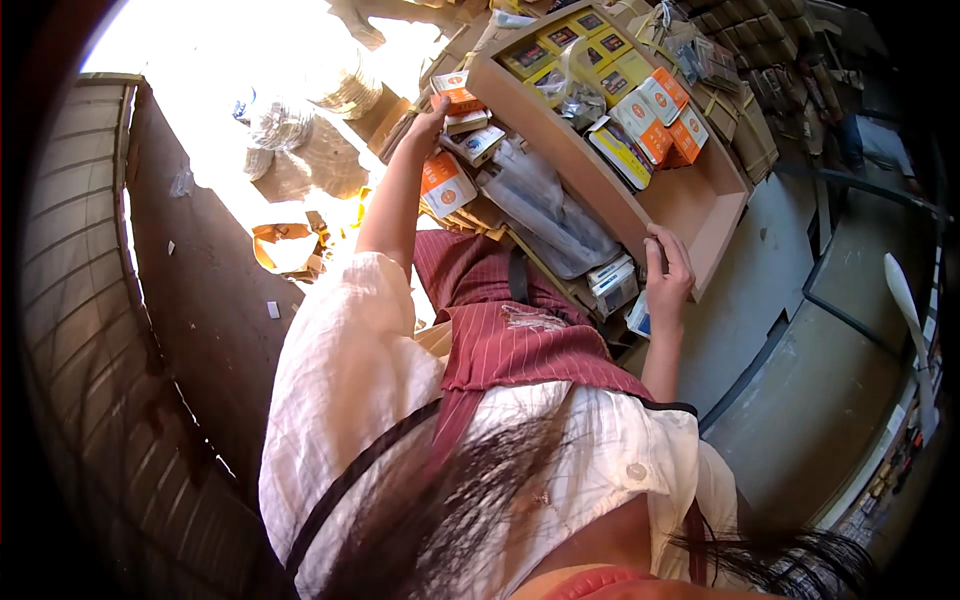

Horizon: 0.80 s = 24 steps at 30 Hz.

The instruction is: The person organizes boxes of inventory by picking up boxes from a container and placing them into a larger wooden tray on a shelf.

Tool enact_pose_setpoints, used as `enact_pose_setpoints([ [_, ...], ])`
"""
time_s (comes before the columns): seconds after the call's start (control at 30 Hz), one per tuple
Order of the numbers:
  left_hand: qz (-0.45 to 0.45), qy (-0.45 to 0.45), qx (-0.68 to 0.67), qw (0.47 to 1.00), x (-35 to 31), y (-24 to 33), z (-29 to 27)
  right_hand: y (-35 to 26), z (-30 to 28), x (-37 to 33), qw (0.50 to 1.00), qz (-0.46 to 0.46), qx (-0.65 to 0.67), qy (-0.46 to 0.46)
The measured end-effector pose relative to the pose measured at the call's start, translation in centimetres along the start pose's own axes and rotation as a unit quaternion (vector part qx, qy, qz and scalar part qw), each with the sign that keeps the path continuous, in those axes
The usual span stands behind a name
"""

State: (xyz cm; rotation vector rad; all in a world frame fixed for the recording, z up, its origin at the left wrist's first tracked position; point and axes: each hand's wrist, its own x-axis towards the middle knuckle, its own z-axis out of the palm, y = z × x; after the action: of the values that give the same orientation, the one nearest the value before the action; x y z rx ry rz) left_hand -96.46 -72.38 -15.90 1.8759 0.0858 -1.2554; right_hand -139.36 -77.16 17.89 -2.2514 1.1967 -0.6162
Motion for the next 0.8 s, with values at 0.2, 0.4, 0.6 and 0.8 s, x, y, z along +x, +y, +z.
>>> enact_pose_setpoints([
  [0.2, -0.096, -0.167, -0.161, 0.968, -6.5, 7.9, 1.4, 1.6, 1.1, -3.2, 0.994, 0.098, 0.005, 0.044],
  [0.4, -0.043, -0.050, -0.217, 0.974, -2.3, 6.5, 4.0, 2.6, 2.0, -6.5, 0.986, 0.143, 0.021, 0.087],
  [0.6, 0.116, -0.127, -0.447, 0.878, -2.7, 3.3, -0.1, 2.9, -0.1, -5.5, 0.986, 0.154, 0.046, 0.036],
  [0.8, 0.351, -0.107, -0.252, 0.895, -13.5, 7.9, -8.1, 2.6, 0.3, -2.2, 0.890, 0.206, 0.406, 0.022],
])
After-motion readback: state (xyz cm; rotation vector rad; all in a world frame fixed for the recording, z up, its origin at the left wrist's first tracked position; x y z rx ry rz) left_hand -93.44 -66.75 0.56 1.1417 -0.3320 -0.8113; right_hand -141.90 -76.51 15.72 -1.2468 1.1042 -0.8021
